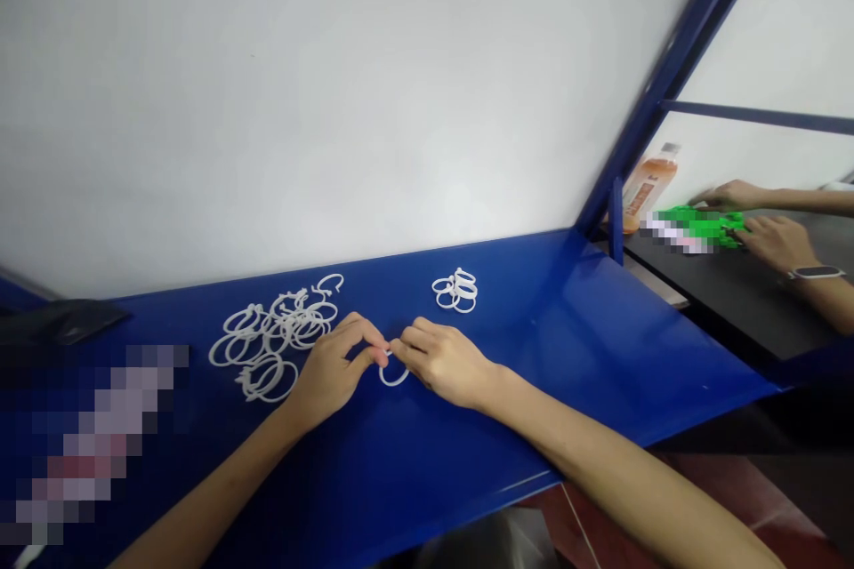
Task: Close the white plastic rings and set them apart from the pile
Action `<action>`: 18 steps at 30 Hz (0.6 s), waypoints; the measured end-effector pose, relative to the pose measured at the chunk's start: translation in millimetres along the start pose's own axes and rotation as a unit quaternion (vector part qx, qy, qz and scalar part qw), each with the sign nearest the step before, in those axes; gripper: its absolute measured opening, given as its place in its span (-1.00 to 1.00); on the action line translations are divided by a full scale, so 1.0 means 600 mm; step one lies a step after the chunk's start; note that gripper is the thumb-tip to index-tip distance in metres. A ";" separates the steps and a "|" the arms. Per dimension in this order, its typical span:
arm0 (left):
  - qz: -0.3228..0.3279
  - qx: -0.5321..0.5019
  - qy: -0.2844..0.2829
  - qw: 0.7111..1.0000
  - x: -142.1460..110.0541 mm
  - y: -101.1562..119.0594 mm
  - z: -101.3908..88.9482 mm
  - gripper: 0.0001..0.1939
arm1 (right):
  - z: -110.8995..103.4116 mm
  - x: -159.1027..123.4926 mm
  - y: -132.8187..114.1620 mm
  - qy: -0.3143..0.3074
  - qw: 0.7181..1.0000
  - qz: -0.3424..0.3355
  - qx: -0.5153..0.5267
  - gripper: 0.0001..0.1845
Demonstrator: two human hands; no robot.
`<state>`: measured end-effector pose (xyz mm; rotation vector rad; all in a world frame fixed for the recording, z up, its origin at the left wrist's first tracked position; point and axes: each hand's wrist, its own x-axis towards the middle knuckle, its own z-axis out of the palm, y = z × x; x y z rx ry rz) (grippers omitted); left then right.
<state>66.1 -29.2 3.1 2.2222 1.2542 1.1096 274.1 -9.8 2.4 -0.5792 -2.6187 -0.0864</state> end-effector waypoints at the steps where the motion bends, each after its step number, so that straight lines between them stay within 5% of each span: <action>1: 0.005 0.003 -0.002 1.000 0.000 -0.001 0.000 -0.76 | 0.001 0.000 0.000 0.000 1.000 -0.004 -0.004 -0.67; 6: 0.019 0.107 -0.032 0.994 0.014 -0.023 -0.013 -0.83 | 0.004 0.008 0.008 -0.002 0.999 0.045 0.007 -0.70; 8: -0.010 0.222 0.003 0.975 0.021 -0.045 -0.027 -0.73 | 0.001 0.008 0.023 0.031 0.994 0.107 0.022 -0.72; 13: -0.083 0.386 0.034 0.918 0.020 -0.118 -0.053 -0.42 | -0.021 -0.013 0.088 0.148 0.927 0.341 0.055 -0.83; 18: -0.031 0.437 -0.007 0.899 0.017 -0.127 -0.045 -0.43 | -0.035 -0.032 0.142 0.168 0.887 0.429 0.024 -0.88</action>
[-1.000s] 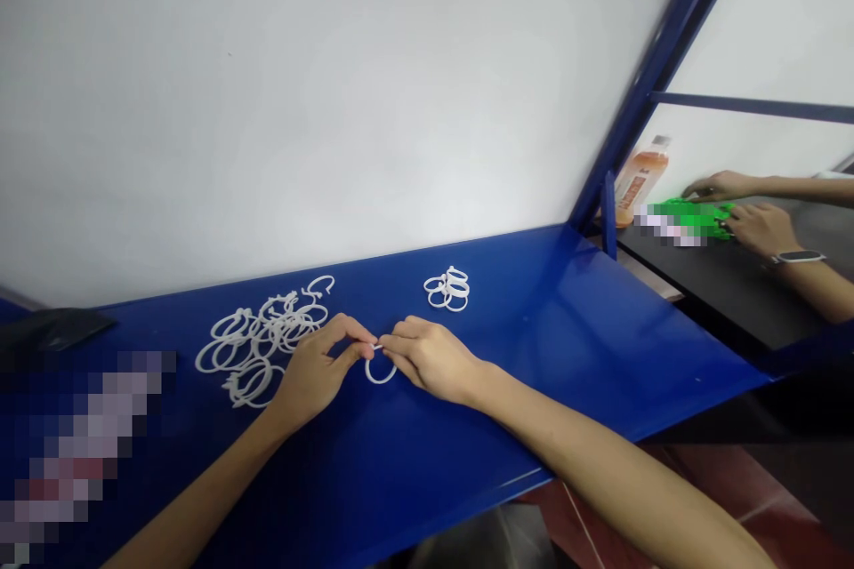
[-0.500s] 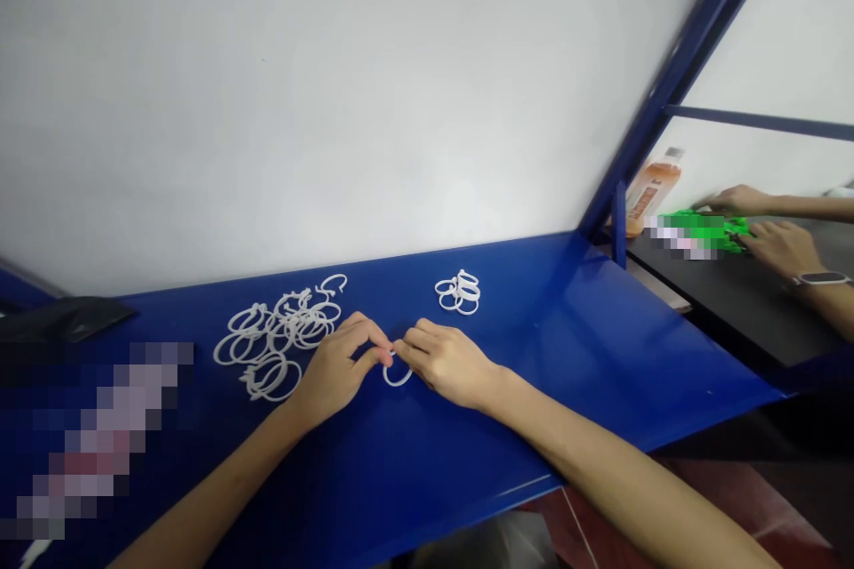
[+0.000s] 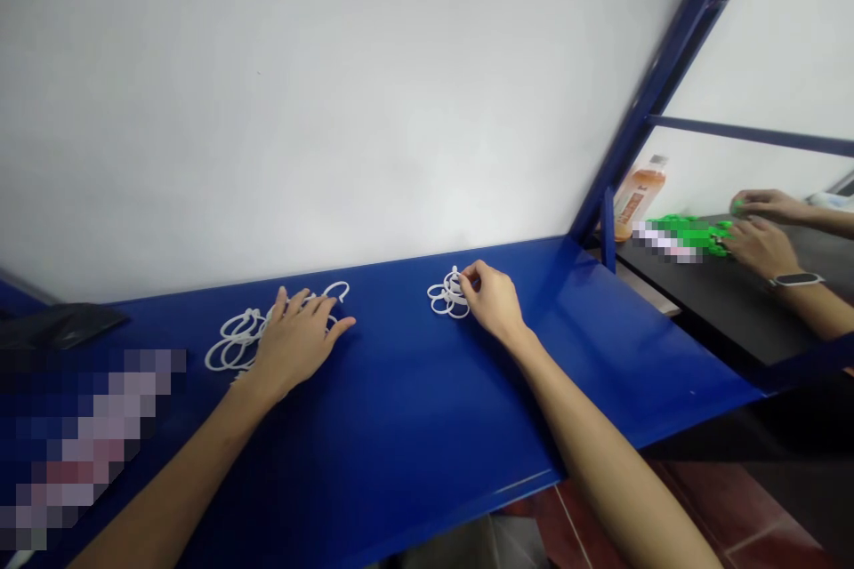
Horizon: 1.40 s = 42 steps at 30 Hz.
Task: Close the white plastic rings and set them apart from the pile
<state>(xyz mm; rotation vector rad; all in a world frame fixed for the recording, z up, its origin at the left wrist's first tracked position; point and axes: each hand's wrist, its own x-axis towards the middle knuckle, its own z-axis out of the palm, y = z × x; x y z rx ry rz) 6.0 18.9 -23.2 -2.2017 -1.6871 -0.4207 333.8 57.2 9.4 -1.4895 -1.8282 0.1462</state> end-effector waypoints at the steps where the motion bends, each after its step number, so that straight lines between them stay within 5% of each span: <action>1: 0.020 0.007 0.008 1.000 0.000 0.009 -0.004 -0.46 | 0.001 0.006 0.004 -0.005 1.000 0.010 -0.011 -0.89; 11: 0.134 -0.014 0.031 0.990 -0.007 0.083 -0.036 -0.83 | 0.030 0.088 0.011 -0.163 0.979 0.070 -0.098 -0.83; 16: 0.098 -0.008 0.034 0.995 -0.010 0.079 -0.032 -0.74 | 0.037 0.091 0.005 -0.178 0.974 0.079 -0.116 -0.79; 22: 0.132 -0.030 0.056 0.989 -0.011 0.079 -0.025 -0.82 | 0.019 0.086 -0.011 -0.152 0.980 0.064 -0.115 -0.80; 28: 0.117 -0.100 0.102 0.983 -0.011 0.082 -0.032 -0.77 | 0.009 0.033 -0.058 -0.043 0.995 -0.071 -0.052 -0.82; 34: 0.123 -0.158 0.130 0.971 -0.011 0.085 -0.040 -0.78 | 0.037 -0.055 -0.110 -0.142 0.952 -0.264 0.061 -0.66; 42: 0.146 -0.177 0.139 0.963 -0.014 0.088 -0.038 -0.83 | 0.046 -0.077 -0.107 -0.170 0.948 -0.249 0.098 -0.53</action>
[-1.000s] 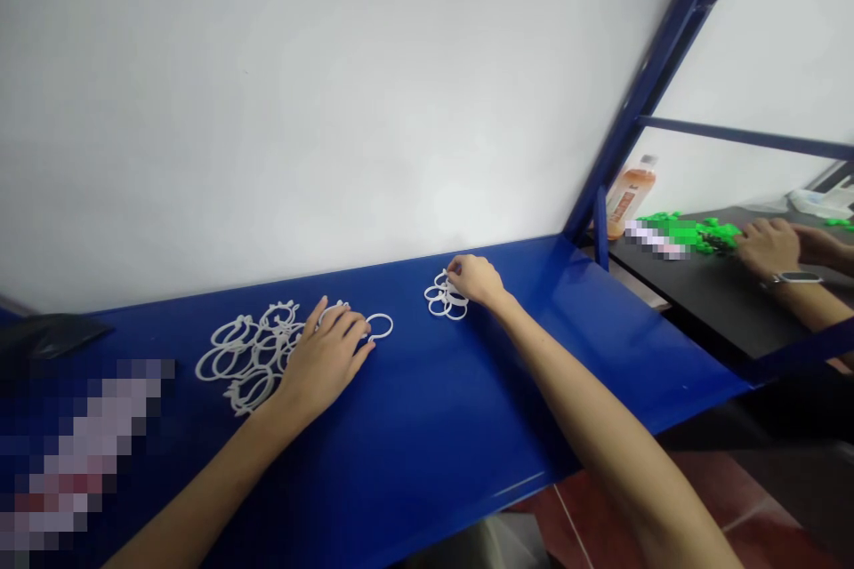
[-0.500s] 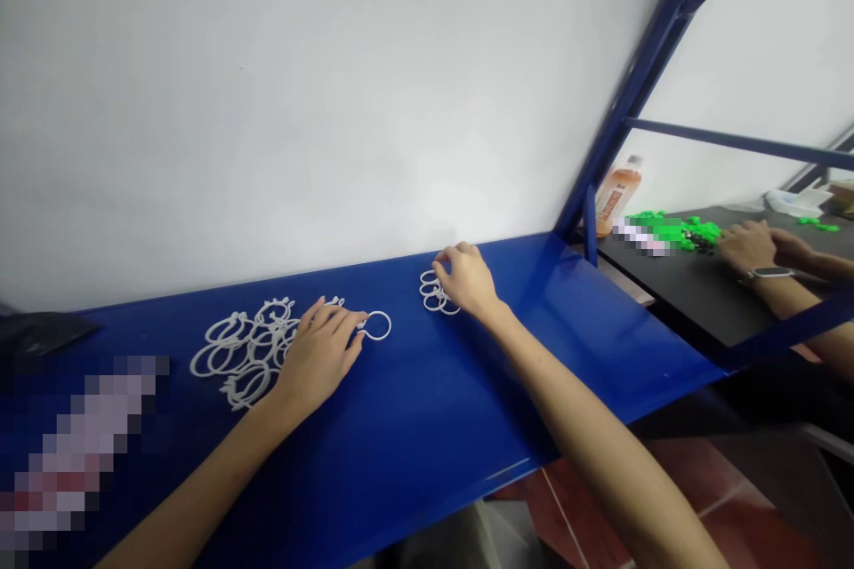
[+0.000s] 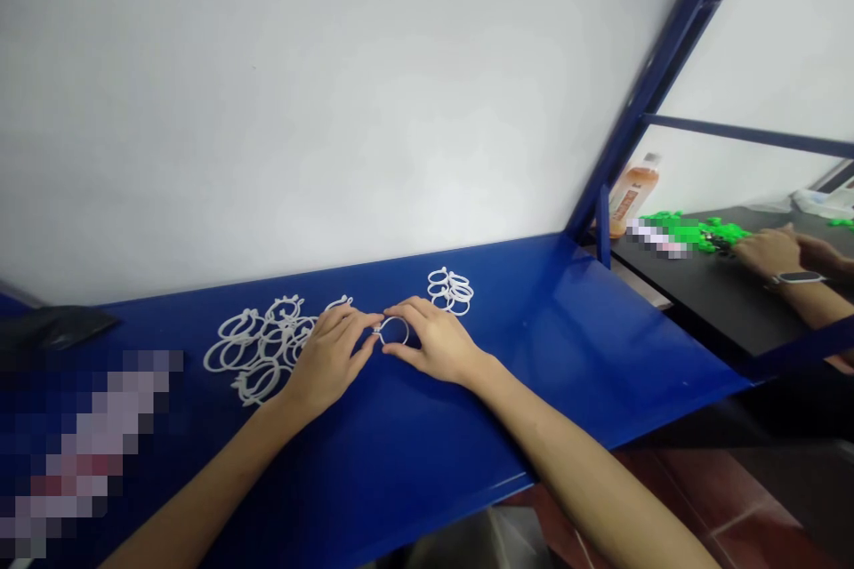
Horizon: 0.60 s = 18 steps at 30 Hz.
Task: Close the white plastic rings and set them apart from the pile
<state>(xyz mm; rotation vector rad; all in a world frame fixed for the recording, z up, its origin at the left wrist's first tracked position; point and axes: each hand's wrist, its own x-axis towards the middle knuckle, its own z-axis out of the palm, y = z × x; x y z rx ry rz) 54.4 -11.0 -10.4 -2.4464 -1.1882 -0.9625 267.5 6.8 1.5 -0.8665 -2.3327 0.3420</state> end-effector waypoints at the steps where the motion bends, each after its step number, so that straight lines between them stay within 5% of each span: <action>1: 0.002 0.000 -0.002 1.000 0.000 0.000 -0.001 -0.84 | 0.000 0.000 0.001 -0.004 1.000 -0.001 -0.002 -0.49; 11: -0.038 -0.022 -0.023 0.999 -0.002 0.001 -0.010 -0.82 | 0.019 -0.004 -0.003 0.015 0.994 -0.054 -0.098 -0.78; 18: -0.046 -0.076 -0.024 0.996 -0.006 0.002 -0.015 -0.79 | 0.026 -0.006 -0.003 0.076 0.997 -0.005 -0.014 -0.79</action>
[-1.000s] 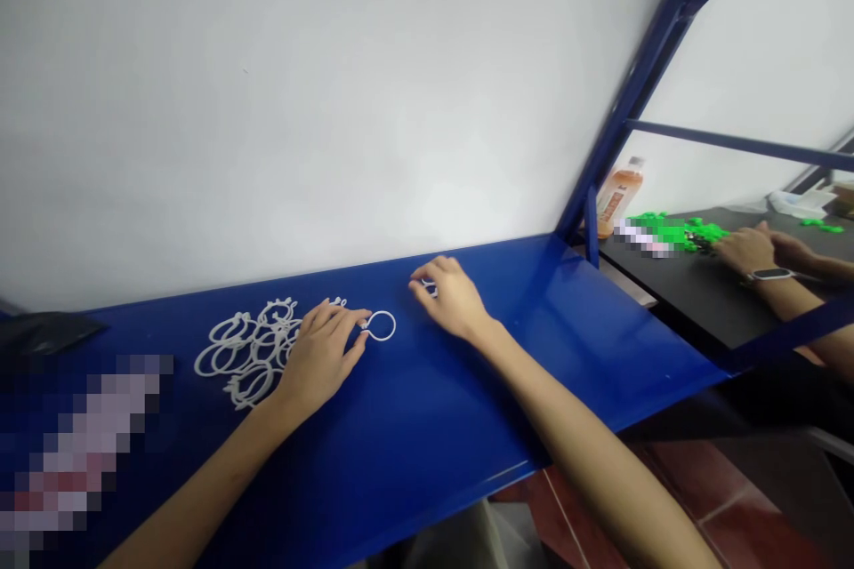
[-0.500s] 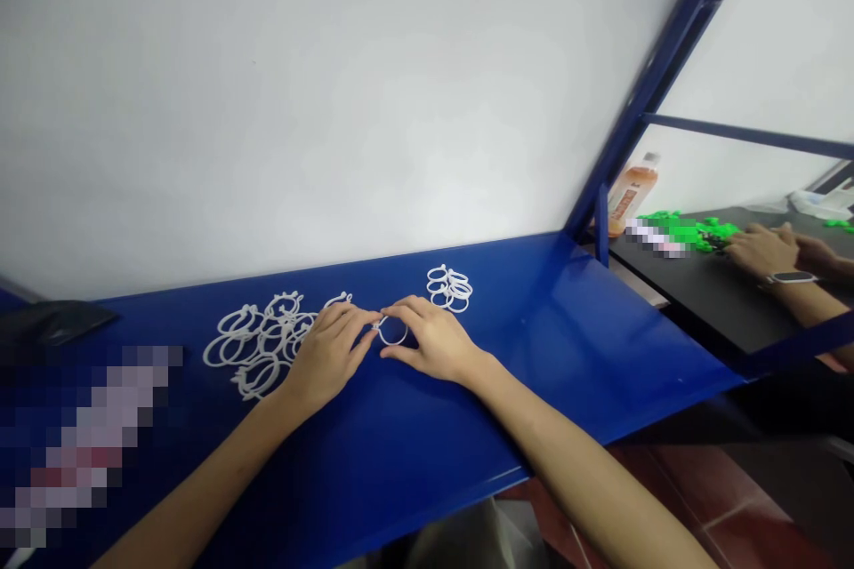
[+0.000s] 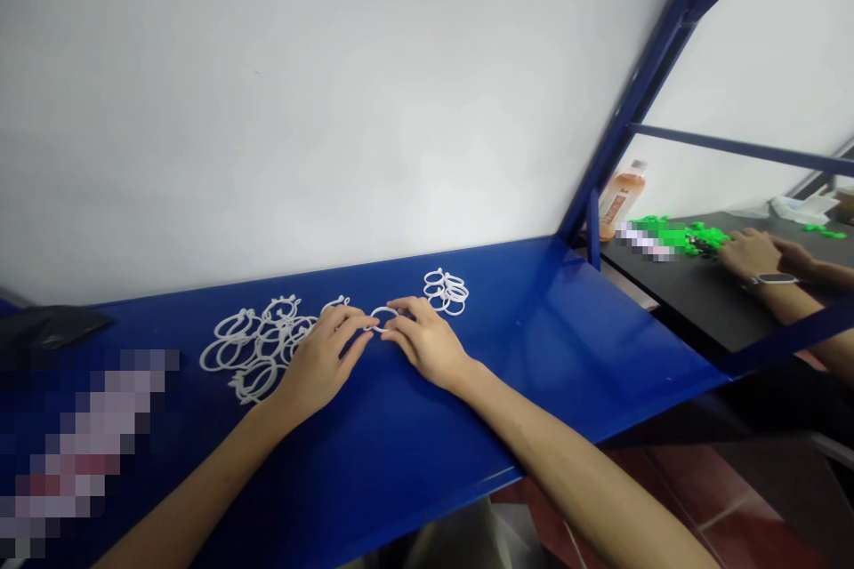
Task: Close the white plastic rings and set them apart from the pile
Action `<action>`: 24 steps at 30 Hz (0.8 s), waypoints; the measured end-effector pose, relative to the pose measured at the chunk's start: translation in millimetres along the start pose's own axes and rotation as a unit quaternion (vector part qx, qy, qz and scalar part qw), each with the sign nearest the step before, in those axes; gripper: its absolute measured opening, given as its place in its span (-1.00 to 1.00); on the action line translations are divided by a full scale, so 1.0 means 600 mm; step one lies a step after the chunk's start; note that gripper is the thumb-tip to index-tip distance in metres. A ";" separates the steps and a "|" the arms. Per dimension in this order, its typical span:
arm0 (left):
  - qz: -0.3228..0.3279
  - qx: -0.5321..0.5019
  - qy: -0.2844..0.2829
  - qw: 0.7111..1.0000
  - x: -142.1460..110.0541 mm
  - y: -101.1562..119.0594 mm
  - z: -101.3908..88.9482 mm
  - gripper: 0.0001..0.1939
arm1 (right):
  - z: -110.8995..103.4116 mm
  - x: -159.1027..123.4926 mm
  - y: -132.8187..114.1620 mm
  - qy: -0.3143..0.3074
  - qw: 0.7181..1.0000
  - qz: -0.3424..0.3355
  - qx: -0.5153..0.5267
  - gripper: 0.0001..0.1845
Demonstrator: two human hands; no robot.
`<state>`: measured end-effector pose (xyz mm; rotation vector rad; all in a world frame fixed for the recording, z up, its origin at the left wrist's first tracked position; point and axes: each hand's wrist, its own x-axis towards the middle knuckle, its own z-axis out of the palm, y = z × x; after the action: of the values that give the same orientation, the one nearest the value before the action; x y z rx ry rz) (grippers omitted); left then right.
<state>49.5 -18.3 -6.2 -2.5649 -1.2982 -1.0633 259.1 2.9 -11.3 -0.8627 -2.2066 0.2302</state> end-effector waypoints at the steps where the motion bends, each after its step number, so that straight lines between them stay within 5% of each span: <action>1: 0.003 -0.008 0.001 1.000 0.000 -0.001 0.001 -0.79 | 0.000 0.000 0.000 0.006 1.000 0.006 0.017 -0.78; 6: 0.027 -0.006 0.001 1.000 -0.002 -0.004 0.004 -0.80 | 0.000 0.002 -0.001 0.013 0.993 0.059 0.103 -0.79; 18: 0.106 0.072 0.015 0.992 -0.007 -0.007 0.001 -0.77 | -0.020 -0.001 -0.006 -0.121 0.981 0.003 0.148 -0.76; 24: 0.144 0.068 0.058 0.986 -0.004 0.002 -0.004 -0.76 | -0.019 0.002 -0.017 -0.106 0.977 0.070 0.169 -0.79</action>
<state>48.1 -21.3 -5.5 -2.4504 -0.9050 -1.0121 261.4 -5.3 1.6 -0.8302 -2.2101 0.7747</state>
